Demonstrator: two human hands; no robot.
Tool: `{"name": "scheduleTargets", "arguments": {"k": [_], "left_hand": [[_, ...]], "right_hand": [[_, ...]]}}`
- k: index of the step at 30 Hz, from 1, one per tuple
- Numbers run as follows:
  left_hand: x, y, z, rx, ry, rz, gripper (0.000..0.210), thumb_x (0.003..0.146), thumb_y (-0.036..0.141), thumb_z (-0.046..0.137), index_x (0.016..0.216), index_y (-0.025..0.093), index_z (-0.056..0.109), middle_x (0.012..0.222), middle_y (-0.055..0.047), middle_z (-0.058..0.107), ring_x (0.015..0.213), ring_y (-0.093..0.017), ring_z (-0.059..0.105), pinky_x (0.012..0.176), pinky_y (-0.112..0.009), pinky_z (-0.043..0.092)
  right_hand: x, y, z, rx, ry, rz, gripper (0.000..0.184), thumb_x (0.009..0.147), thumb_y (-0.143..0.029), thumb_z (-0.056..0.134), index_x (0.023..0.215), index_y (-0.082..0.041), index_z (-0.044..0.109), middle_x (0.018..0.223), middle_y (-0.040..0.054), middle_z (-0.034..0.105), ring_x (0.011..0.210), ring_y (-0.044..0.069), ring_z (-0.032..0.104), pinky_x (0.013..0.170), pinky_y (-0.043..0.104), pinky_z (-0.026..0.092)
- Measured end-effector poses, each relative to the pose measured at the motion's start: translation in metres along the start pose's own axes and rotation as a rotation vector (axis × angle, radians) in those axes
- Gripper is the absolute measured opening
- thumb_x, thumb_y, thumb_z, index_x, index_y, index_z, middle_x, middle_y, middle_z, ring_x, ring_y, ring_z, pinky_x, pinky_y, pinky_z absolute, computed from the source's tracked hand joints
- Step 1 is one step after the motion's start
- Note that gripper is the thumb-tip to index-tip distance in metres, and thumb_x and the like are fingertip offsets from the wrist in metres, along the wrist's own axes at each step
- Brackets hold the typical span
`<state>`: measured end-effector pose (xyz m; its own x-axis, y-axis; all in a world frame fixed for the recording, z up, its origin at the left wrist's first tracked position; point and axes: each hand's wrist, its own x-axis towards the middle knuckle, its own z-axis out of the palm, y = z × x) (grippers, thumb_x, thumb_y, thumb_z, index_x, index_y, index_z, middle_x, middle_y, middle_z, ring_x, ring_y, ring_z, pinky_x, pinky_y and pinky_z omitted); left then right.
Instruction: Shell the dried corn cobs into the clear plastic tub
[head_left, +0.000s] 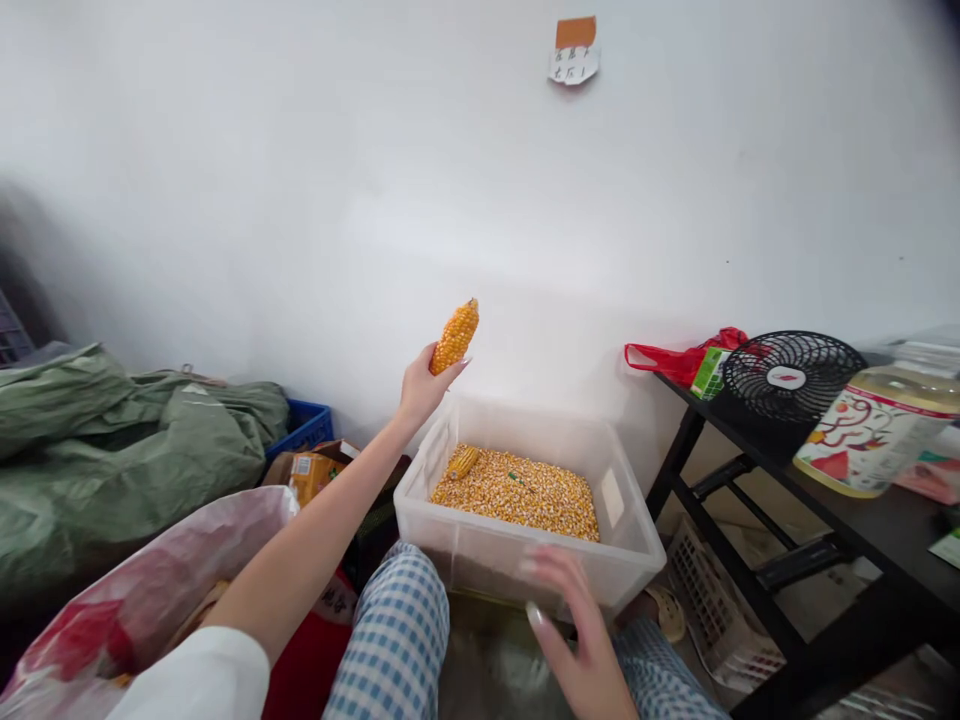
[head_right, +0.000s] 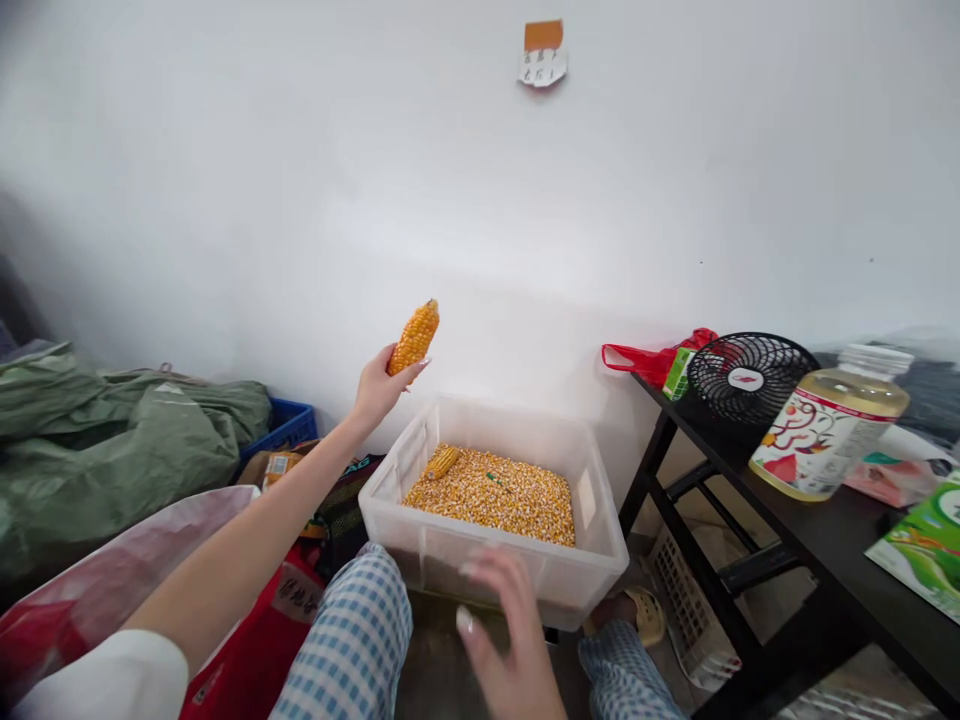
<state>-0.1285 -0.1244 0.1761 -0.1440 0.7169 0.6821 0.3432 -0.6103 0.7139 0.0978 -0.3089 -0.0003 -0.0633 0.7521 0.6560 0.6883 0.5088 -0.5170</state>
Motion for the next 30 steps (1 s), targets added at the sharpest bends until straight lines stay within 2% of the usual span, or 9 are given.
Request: {"name": "scheduleTargets", "arguments": {"k": [3, 5, 7, 9, 12, 15, 21, 26, 30], "left_hand": [[-0.011, 0.003, 0.002, 0.054, -0.016, 0.042, 0.046, 0.068, 0.047, 0.058, 0.103, 0.018, 0.055, 0.078, 0.000, 0.058, 0.061, -0.012, 0.052, 0.053, -0.022, 0.043], [-0.018, 0.005, 0.004, 0.080, -0.012, 0.060, 0.045, 0.069, 0.047, 0.058, 0.103, 0.017, 0.055, 0.081, -0.001, 0.059, 0.065, -0.014, 0.053, 0.057, -0.023, 0.043], [-0.024, 0.007, 0.008, 0.082, 0.003, 0.071, 0.043, 0.069, 0.046, 0.058, 0.102, 0.017, 0.056, 0.083, -0.002, 0.060, 0.070, -0.015, 0.054, 0.062, -0.025, 0.043], [-0.028, 0.009, 0.013, 0.063, 0.022, 0.075, 0.043, 0.069, 0.044, 0.060, 0.101, 0.017, 0.057, 0.086, -0.003, 0.061, 0.075, -0.017, 0.056, 0.067, -0.025, 0.042], [-0.033, 0.008, 0.018, 0.061, 0.051, 0.083, 0.045, 0.069, 0.043, 0.061, 0.105, 0.017, 0.055, 0.092, -0.004, 0.062, 0.081, -0.019, 0.056, 0.071, -0.027, 0.042], [-0.036, 0.003, 0.017, 0.106, 0.051, 0.114, 0.048, 0.070, 0.043, 0.060, 0.111, 0.018, 0.052, 0.098, -0.005, 0.061, 0.085, -0.020, 0.057, 0.074, -0.028, 0.042], [-0.040, -0.016, -0.002, 0.276, 0.011, 0.219, 0.052, 0.073, 0.042, 0.060, 0.118, 0.018, 0.049, 0.106, -0.008, 0.059, 0.093, -0.021, 0.056, 0.082, -0.032, 0.042], [-0.043, -0.029, -0.022, 0.403, -0.047, 0.306, 0.053, 0.074, 0.042, 0.059, 0.119, 0.018, 0.048, 0.104, -0.008, 0.059, 0.097, -0.021, 0.054, 0.085, -0.033, 0.041], [-0.043, -0.052, -0.014, 0.441, -0.167, 0.259, 0.054, 0.076, 0.046, 0.054, 0.122, 0.019, 0.044, 0.110, -0.009, 0.058, 0.100, -0.022, 0.054, 0.085, -0.033, 0.041]], "right_hand": [[0.017, 0.022, 0.029, -0.284, -0.033, 0.068, 0.049, 0.080, -0.047, 0.048, 0.121, -0.020, 0.048, 0.123, 0.0122, 0.047, 0.119, 0.029, 0.038, 0.096, 0.047, 0.032], [0.029, 0.036, 0.047, -0.463, -0.091, 0.120, 0.052, 0.078, -0.048, 0.052, 0.122, -0.019, 0.048, 0.120, 0.0131, 0.050, 0.116, 0.031, 0.039, 0.095, 0.048, 0.029], [0.037, 0.045, 0.059, -0.578, -0.153, 0.177, 0.043, 0.077, -0.042, 0.056, 0.115, -0.023, 0.054, 0.109, 0.0105, 0.057, 0.107, 0.029, 0.046, 0.090, 0.045, 0.030], [0.041, 0.049, 0.065, -0.645, -0.188, 0.236, 0.028, 0.076, -0.036, 0.058, 0.100, -0.023, 0.061, 0.097, 0.0086, 0.061, 0.098, 0.027, 0.050, 0.086, 0.042, 0.031], [0.041, 0.050, 0.066, -0.685, -0.181, 0.285, 0.016, 0.075, -0.034, 0.060, 0.083, -0.021, 0.063, 0.087, 0.0082, 0.062, 0.093, 0.026, 0.050, 0.082, 0.040, 0.029], [0.041, 0.051, 0.067, -0.698, -0.148, 0.292, 0.016, 0.075, -0.034, 0.059, 0.082, -0.021, 0.063, 0.087, 0.0076, 0.062, 0.091, 0.025, 0.050, 0.081, 0.039, 0.027], [0.045, 0.060, 0.068, -0.710, -0.146, 0.336, 0.018, 0.076, -0.037, 0.058, 0.075, -0.020, 0.063, 0.084, 0.0062, 0.064, 0.090, 0.024, 0.050, 0.079, 0.037, 0.026], [0.048, 0.074, 0.062, -0.707, -0.138, 0.376, 0.024, 0.076, -0.043, 0.057, 0.080, -0.021, 0.066, 0.083, 0.0062, 0.065, 0.087, 0.024, 0.051, 0.078, 0.036, 0.026], [0.050, 0.076, 0.059, -0.706, -0.154, 0.388, 0.027, 0.074, -0.047, 0.058, 0.082, -0.022, 0.067, 0.083, 0.0057, 0.066, 0.086, 0.024, 0.052, 0.076, 0.035, 0.026]]}}
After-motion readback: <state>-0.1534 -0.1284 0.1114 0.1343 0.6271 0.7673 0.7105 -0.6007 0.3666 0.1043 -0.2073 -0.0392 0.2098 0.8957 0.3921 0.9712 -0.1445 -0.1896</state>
